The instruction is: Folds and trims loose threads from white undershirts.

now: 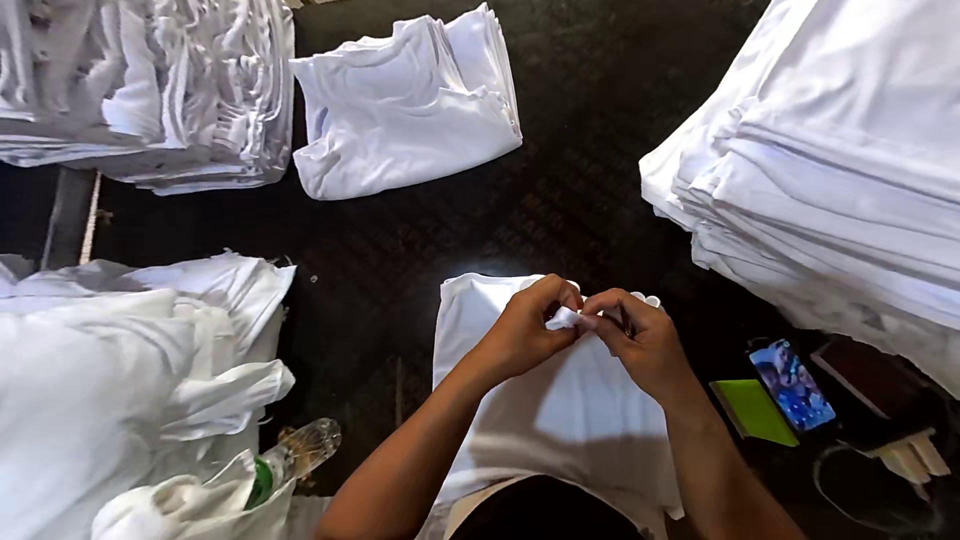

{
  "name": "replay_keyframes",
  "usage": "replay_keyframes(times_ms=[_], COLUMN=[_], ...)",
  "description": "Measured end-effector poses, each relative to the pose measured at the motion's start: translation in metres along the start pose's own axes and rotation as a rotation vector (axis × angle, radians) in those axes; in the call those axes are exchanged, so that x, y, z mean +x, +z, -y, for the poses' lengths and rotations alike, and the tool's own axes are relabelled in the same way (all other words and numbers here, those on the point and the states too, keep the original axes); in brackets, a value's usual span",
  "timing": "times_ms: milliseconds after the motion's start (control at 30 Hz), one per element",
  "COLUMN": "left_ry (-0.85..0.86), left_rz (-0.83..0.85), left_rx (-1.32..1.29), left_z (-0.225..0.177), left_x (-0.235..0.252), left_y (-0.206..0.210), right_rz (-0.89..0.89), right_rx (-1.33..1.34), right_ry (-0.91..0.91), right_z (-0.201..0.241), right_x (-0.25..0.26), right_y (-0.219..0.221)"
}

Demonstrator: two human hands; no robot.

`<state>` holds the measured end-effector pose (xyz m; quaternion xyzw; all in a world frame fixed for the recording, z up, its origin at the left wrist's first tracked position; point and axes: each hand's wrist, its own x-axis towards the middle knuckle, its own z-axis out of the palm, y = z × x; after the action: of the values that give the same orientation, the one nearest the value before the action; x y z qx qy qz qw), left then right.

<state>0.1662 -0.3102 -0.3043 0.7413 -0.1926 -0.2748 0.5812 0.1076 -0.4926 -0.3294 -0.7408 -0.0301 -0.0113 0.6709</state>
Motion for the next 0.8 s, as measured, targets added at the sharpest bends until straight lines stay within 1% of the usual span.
replay_keyframes(times_ms=[67,133,200,267,300,367,467,533,600,667,733,800], left_ry=[-0.04,-0.046,-0.019,0.047,0.088,0.187,0.283,0.312,0.327,0.32,0.307,0.273], left_rz=[0.04,0.1,0.146,0.148,0.141,0.117,0.056,-0.009,-0.051,-0.082,-0.065,-0.043], left_rx=[-0.147,-0.278,-0.374,-0.422,-0.392,-0.203,0.09,0.212,0.269,0.284,0.24,0.188], left_z=[-0.003,-0.006,-0.011,-0.014,-0.015,-0.018,-0.027,-0.032,-0.033,-0.033,-0.032,-0.034], left_x=[-0.008,-0.016,-0.022,-0.027,-0.029,-0.032,-0.035,-0.038,-0.04,-0.041,-0.042,-0.044], left_y=[-0.003,-0.006,-0.008,-0.01,-0.012,-0.013,-0.008,-0.004,-0.001,0.0,0.0,0.001], right_rz=[0.054,0.064,0.066,0.046,0.041,0.08,0.101,0.074,0.041,0.038,0.065,0.08], right_rx=[0.091,0.155,0.203,0.262,0.281,0.233,0.052,-0.063,-0.113,-0.054,0.051,0.069], right_ry=[0.042,0.072,0.095,0.104,0.077,-0.036,-0.194,-0.271,-0.296,-0.273,-0.224,-0.195], right_z=[0.005,0.011,0.017,0.019,0.018,0.018,0.024,0.027,0.029,0.029,0.03,0.032], right_x=[-0.004,-0.008,-0.012,-0.015,-0.016,-0.018,-0.021,-0.022,-0.023,-0.023,-0.022,-0.023], right_y=[-0.005,-0.008,-0.011,-0.016,-0.018,-0.022,-0.019,-0.016,-0.014,-0.014,-0.015,-0.015])
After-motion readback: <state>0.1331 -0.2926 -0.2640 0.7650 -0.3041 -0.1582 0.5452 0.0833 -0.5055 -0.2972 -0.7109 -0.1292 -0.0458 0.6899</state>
